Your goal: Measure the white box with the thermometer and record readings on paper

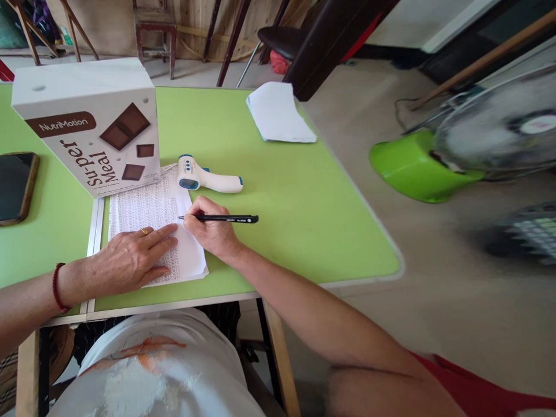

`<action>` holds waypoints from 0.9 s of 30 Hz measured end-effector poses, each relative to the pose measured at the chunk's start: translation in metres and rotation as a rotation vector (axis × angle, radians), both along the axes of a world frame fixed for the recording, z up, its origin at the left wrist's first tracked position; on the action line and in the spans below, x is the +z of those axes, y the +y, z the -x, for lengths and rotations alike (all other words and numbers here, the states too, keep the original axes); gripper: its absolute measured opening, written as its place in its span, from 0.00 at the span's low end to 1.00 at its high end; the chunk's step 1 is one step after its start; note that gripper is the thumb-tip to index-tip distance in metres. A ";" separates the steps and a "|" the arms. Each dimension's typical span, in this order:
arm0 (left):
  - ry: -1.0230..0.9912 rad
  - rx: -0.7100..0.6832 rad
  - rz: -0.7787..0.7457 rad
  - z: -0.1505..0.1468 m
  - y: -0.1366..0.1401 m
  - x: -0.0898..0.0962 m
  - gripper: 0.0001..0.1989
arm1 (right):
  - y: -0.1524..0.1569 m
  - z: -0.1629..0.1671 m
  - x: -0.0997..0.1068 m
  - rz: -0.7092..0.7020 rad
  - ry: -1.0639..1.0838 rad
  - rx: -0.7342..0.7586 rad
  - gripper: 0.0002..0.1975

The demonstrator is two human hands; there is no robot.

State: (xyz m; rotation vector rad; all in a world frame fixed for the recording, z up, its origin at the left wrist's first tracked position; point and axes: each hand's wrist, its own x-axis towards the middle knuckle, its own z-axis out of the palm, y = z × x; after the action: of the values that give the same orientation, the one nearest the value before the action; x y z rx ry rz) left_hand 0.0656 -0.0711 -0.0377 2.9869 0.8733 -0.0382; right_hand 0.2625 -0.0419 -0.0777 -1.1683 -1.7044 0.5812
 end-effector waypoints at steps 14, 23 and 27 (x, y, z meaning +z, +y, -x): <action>-0.009 -0.001 -0.010 0.000 0.000 0.000 0.19 | 0.000 0.001 0.001 0.016 -0.005 -0.017 0.07; -0.015 -0.004 0.007 0.000 0.000 0.001 0.18 | 0.000 0.002 0.001 0.018 -0.032 -0.014 0.07; -0.009 -0.004 0.007 0.001 0.000 0.001 0.18 | 0.000 0.000 0.000 0.011 -0.044 -0.011 0.07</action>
State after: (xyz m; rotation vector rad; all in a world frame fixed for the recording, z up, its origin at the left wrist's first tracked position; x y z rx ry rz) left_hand 0.0645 -0.0707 -0.0366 2.9795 0.8647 -0.0273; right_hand 0.2623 -0.0423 -0.0779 -1.2060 -1.7322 0.5628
